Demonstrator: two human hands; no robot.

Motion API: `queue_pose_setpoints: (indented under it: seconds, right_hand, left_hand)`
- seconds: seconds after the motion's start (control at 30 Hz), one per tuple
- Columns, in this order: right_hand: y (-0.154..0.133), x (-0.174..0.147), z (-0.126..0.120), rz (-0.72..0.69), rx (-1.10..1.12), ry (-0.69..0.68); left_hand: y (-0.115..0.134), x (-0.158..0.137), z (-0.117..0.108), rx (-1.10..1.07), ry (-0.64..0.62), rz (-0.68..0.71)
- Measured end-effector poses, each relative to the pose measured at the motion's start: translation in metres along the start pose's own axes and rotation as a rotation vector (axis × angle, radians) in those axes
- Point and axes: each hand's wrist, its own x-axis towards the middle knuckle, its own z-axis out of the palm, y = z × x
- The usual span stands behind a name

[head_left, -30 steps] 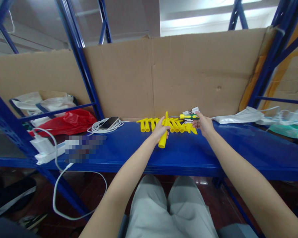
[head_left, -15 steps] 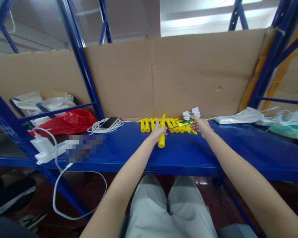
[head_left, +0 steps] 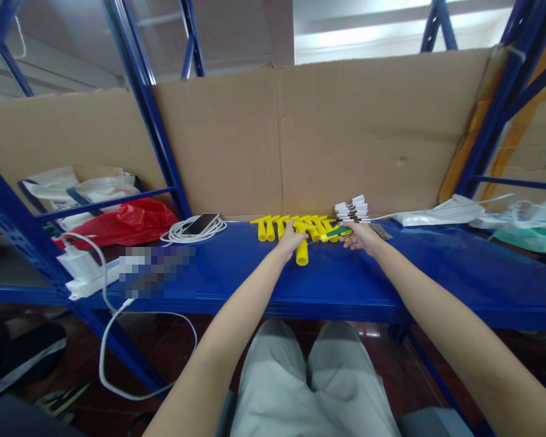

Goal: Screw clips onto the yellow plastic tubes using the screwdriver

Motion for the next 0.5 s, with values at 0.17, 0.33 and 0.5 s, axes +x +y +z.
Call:
queue_pose_setpoints:
  seconds: [0.17,0.33,0.5]
  right_hand:
    - [0.0018,0.0022,-0.0002,0.082,-0.044,-0.125]
    - [0.0073,0.0035,0.0012,0.040,-0.106,-0.129]
    - [0.0087,0.0049,0.0009,-0.019,-0.157,-0.112]
  left_hand:
    - [0.0043,-0.0021,0.0009,-0.040,-0.021,-0.066]
    - [0.0046,-0.0004,0.0015,-0.108,-0.033,-0.072]
    - [0.0017,0.0011,0.0034,-0.070,-0.033,-0.060]
